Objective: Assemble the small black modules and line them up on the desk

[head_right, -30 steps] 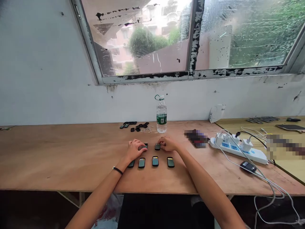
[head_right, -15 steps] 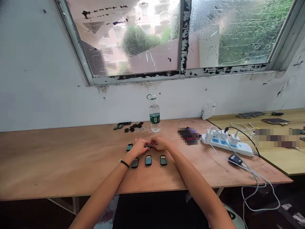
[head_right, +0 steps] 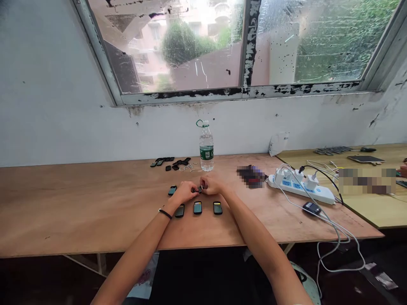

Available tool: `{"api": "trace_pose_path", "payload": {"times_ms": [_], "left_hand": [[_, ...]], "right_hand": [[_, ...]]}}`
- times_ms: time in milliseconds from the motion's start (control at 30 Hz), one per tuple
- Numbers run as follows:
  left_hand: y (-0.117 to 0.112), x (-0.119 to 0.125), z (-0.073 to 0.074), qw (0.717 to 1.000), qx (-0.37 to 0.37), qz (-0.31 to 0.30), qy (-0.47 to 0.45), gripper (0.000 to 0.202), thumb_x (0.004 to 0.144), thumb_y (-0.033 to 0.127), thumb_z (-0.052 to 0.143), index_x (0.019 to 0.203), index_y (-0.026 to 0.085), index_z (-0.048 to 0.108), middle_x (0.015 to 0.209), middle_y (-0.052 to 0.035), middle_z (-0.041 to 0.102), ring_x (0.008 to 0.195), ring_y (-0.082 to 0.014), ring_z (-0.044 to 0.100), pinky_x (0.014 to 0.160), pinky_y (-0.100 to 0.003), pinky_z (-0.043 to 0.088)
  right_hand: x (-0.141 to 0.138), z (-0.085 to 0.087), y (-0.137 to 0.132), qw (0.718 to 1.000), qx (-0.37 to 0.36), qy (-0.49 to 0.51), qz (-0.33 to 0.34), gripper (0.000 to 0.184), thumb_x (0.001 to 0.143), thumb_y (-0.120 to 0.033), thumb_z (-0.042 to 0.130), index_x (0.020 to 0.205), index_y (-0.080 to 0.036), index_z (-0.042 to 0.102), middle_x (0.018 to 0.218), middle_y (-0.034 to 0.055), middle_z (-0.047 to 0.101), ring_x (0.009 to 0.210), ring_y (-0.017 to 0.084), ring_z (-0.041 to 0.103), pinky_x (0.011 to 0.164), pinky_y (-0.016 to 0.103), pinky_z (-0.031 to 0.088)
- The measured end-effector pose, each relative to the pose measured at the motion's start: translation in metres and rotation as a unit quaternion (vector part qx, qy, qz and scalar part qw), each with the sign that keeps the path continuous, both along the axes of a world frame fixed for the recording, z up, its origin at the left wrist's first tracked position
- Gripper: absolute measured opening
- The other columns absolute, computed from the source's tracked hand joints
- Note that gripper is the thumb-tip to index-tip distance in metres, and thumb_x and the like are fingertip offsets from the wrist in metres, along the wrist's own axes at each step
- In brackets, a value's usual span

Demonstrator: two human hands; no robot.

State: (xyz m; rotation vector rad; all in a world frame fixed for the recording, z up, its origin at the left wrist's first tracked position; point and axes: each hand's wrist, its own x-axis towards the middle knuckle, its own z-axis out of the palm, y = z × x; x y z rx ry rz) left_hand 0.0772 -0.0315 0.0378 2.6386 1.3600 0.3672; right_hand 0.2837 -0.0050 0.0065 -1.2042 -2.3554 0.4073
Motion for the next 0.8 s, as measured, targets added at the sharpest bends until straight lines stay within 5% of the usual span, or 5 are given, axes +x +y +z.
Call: {"api": "trace_pose_path", "payload": {"times_ms": [333, 600, 800], "left_hand": [[-0.001, 0.000, -0.002, 0.999, -0.008, -0.011, -0.035, 0.015, 0.085, 0.034, 0.077, 0.094, 0.024, 0.085, 0.097, -0.0062, 0.081, 0.092, -0.0245, 0.070, 0.087, -0.033, 0.049], [0.003, -0.002, -0.009, 0.996, -0.032, -0.014, -0.078, 0.019, 0.081, 0.029, 0.082, 0.098, 0.023, 0.085, 0.089, -0.0042, 0.080, 0.081, -0.0213, 0.070, 0.077, -0.030, 0.051], [0.003, 0.001, -0.011, 0.997, -0.028, -0.002, -0.079, 0.021, 0.083, 0.028, 0.079, 0.102, 0.022, 0.084, 0.095, -0.0055, 0.081, 0.084, -0.0219, 0.071, 0.079, -0.031, 0.052]], "right_hand": [[-0.002, -0.004, 0.004, 0.992, -0.050, 0.101, 0.064, 0.010, 0.085, -0.013, 0.060, 0.089, -0.015, 0.068, 0.085, 0.0034, 0.070, 0.075, 0.014, 0.060, 0.069, 0.023, 0.047], [0.000, -0.007, 0.014, 0.992, -0.019, 0.090, -0.086, 0.010, 0.093, -0.017, 0.065, 0.097, -0.015, 0.074, 0.091, 0.0057, 0.075, 0.078, 0.015, 0.064, 0.069, 0.023, 0.045], [-0.005, -0.007, 0.016, 0.995, 0.007, -0.006, -0.095, 0.014, 0.090, -0.009, 0.065, 0.094, -0.014, 0.077, 0.094, 0.0075, 0.076, 0.083, 0.018, 0.065, 0.073, 0.025, 0.046]]}}
